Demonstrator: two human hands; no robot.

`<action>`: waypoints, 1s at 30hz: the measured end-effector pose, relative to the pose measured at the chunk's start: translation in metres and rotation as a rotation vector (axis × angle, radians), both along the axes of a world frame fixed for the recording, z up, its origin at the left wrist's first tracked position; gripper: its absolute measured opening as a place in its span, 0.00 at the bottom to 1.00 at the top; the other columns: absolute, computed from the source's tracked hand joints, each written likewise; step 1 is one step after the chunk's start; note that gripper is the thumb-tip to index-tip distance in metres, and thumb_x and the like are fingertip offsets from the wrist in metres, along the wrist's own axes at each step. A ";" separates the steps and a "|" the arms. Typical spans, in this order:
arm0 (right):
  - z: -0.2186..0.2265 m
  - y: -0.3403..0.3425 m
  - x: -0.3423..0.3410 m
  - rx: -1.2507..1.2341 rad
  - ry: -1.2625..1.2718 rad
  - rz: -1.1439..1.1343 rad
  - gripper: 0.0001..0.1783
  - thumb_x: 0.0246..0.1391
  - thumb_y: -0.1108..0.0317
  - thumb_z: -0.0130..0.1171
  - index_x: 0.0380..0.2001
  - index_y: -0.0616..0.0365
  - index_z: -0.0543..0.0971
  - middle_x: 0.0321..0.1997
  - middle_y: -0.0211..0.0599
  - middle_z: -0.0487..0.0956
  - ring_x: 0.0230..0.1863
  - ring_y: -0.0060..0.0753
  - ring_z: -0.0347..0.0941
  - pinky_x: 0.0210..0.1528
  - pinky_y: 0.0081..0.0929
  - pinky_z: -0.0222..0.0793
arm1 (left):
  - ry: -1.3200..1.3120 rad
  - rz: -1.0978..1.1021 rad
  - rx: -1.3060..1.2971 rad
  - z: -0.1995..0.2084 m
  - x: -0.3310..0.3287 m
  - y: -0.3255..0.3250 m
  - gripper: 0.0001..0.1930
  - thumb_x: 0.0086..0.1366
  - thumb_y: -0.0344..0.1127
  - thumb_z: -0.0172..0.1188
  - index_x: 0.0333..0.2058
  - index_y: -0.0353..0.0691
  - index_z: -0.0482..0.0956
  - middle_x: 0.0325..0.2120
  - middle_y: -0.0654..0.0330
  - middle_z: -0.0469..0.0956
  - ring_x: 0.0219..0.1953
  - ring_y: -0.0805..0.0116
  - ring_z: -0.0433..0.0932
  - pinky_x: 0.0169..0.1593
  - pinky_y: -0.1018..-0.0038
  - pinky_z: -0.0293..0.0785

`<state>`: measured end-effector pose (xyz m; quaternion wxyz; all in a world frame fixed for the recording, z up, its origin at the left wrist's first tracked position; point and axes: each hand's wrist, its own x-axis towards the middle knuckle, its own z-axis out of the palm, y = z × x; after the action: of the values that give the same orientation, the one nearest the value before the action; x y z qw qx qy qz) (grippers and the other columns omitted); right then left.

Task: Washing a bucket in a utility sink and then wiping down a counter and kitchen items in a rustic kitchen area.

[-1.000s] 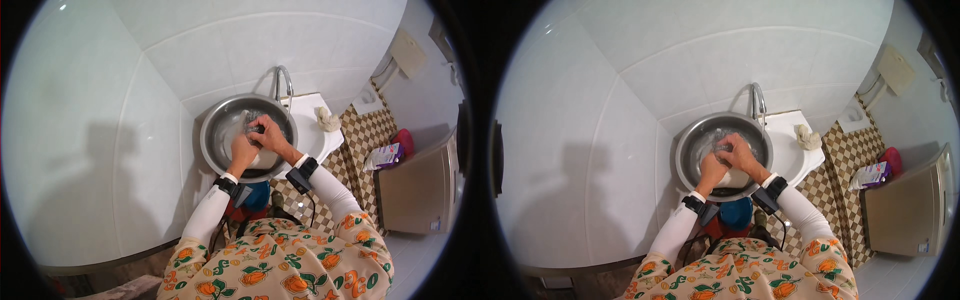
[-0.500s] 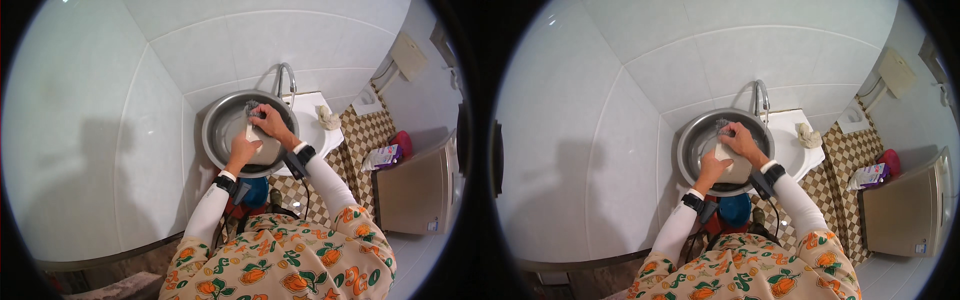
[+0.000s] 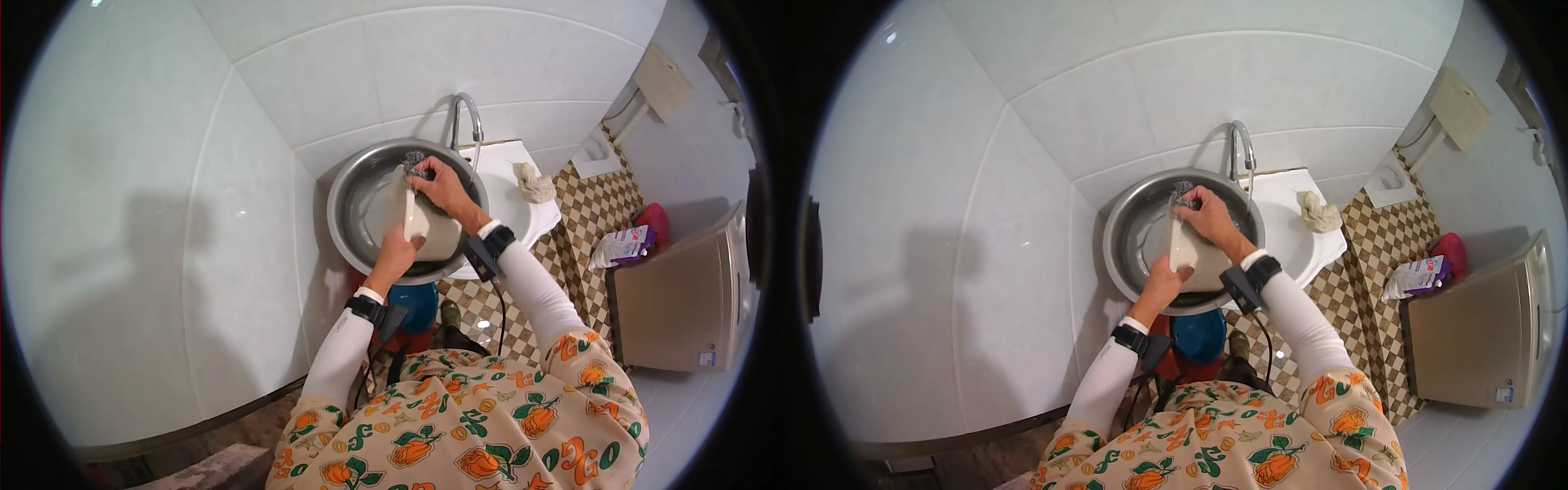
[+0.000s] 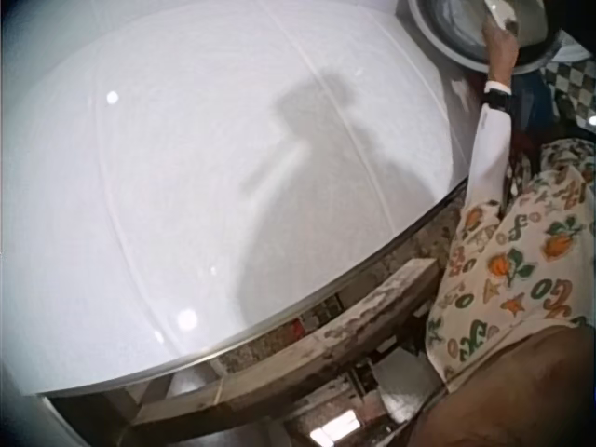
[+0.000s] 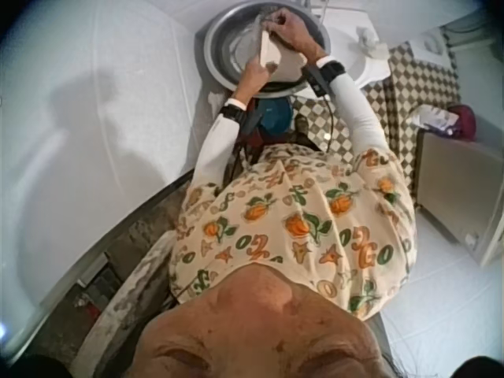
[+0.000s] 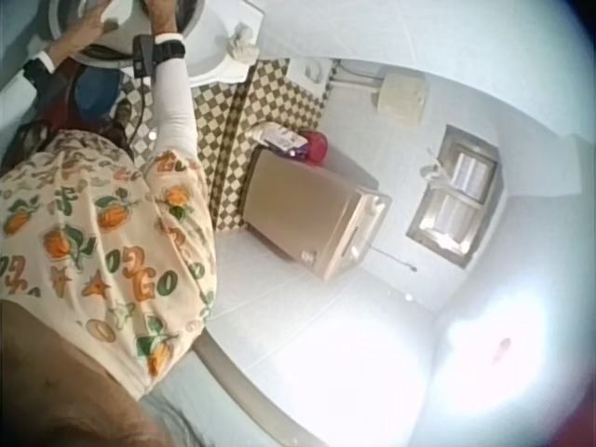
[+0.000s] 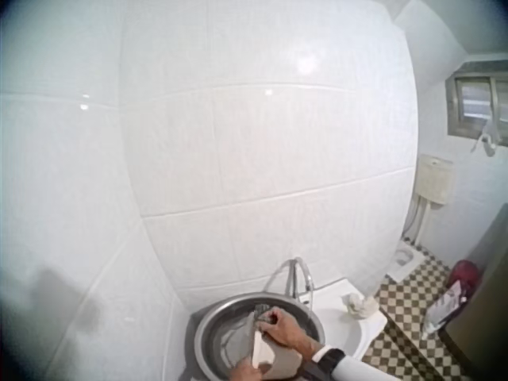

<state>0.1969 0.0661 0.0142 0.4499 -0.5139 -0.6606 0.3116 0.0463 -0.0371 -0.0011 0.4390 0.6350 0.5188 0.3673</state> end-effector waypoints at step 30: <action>0.011 0.026 0.007 -0.271 0.085 0.039 0.16 0.44 0.58 0.65 0.30 0.61 0.80 0.22 0.35 0.78 0.24 0.24 0.71 0.30 0.25 0.68 | -0.120 -0.053 0.131 -0.038 0.000 -0.020 0.25 0.55 0.27 0.58 0.53 0.36 0.65 0.37 0.42 0.77 0.42 0.45 0.76 0.44 0.65 0.71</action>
<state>0.2036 0.0924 0.0248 0.3978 -0.5436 -0.6026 0.4280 0.0467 -0.0570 -0.0389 0.4364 0.6527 0.4494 0.4261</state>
